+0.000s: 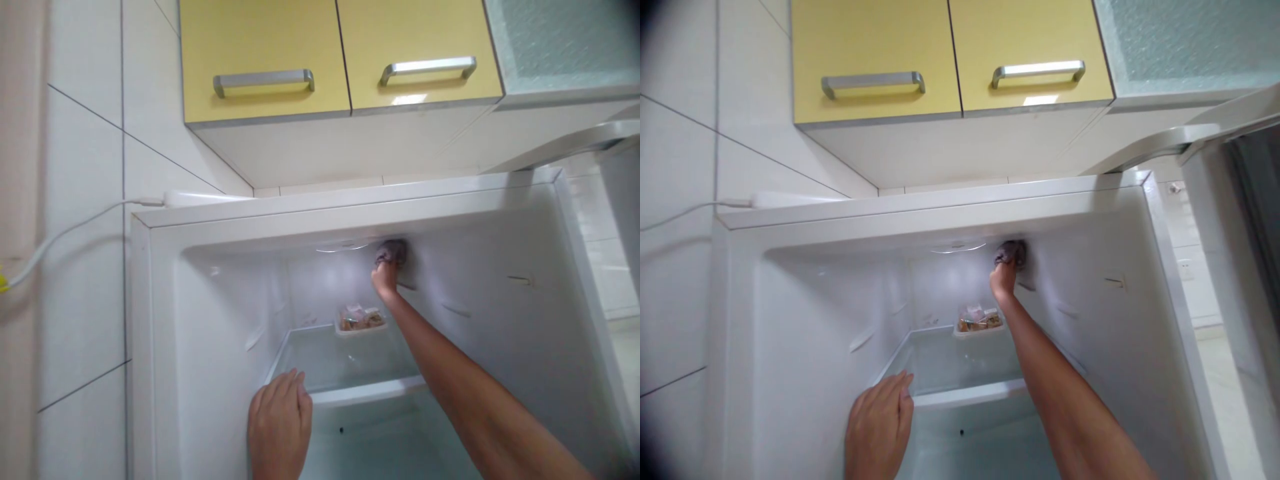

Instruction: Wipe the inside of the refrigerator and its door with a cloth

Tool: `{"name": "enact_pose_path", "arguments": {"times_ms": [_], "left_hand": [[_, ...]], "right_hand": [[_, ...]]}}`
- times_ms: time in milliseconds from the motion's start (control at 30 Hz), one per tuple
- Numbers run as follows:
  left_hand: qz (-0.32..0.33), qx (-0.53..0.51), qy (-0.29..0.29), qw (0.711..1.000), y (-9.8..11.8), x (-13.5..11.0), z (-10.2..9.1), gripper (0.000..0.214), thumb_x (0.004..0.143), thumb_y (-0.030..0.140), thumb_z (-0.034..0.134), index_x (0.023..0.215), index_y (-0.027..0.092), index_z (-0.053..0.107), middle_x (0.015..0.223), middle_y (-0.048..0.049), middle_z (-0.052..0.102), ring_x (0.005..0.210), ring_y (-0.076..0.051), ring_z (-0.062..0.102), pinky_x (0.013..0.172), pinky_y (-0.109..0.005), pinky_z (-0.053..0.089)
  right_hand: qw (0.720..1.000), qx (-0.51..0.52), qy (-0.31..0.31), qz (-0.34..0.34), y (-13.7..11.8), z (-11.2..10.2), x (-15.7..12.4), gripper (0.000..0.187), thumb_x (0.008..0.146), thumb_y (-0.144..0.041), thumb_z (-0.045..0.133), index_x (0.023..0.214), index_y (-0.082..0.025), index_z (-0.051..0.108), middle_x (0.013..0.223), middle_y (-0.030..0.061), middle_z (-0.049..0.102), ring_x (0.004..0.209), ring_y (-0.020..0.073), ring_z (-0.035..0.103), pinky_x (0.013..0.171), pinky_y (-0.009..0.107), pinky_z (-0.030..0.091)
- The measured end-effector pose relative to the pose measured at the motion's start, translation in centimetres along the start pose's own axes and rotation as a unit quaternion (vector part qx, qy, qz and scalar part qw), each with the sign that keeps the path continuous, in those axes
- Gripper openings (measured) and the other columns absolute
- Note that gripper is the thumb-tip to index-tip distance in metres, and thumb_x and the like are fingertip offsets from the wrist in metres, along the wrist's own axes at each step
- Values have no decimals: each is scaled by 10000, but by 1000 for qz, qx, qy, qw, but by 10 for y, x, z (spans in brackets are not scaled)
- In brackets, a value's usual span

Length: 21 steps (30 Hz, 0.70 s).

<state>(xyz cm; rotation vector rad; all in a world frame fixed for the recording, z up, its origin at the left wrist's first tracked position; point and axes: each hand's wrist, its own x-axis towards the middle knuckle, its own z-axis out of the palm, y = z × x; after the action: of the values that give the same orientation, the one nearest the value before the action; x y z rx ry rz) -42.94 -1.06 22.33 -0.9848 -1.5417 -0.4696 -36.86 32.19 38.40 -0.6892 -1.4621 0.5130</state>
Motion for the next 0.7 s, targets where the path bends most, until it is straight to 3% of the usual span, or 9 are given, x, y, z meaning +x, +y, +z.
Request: {"name": "enact_pose_path", "arguments": {"times_ms": [100,200,367,500,600,667,700], "left_hand": [[1,-2,-2,1000,1,0,0,311,936,235,445,992,175,745,990,-38,795,923,-219,701,904,-406,412],[0,-3,-1,1000,1,1,0,302,931,230,451,989,176,742,984,-36,795,915,-217,700,892,-401,415],[-1,-1,-2,1000,1,-1,2,290,922,213,461,990,181,741,985,-34,795,924,-217,700,903,-400,412],[-5,1,-3,1000,1,-2,3,290,917,195,460,980,173,742,984,-42,794,927,-219,700,904,-404,413],[-7,-3,3,1000,2,-2,3,297,913,172,454,987,164,741,988,-46,793,932,-217,700,911,-407,413],[-13,-9,3,1000,2,-3,3,308,915,159,443,988,164,742,990,-48,793,935,-218,700,913,-410,415],[-18,-12,1,1000,3,-3,3,313,917,157,438,987,164,743,992,-50,792,936,-220,700,913,-412,417]], "right_hand": [[998,-47,-37,4,12,16,-8,656,742,-20,461,1393,-59,530,1514,229,436,1364,333,428,1136,440,332],[995,-65,-69,11,3,38,-15,676,804,-16,387,1472,-95,454,1583,195,349,1436,378,304,1172,525,251],[988,6,-155,-23,-41,86,-53,654,821,-18,392,1414,-245,549,1586,81,383,1500,338,178,1182,518,231],[966,168,-197,-2,-85,123,-84,695,710,-27,501,1384,-183,564,1550,128,422,1485,313,230,1208,481,212],[919,339,-189,74,-121,146,-90,687,684,-89,522,1368,-145,536,1413,161,535,1403,292,381,1179,475,301],[854,468,-185,131,-142,154,-89,606,703,-146,508,1307,-182,549,1179,110,655,1236,266,545,1068,483,447],[809,537,-183,153,-150,156,-89,544,716,-175,503,1255,-201,567,1043,74,682,1121,253,609,986,478,511]]}}
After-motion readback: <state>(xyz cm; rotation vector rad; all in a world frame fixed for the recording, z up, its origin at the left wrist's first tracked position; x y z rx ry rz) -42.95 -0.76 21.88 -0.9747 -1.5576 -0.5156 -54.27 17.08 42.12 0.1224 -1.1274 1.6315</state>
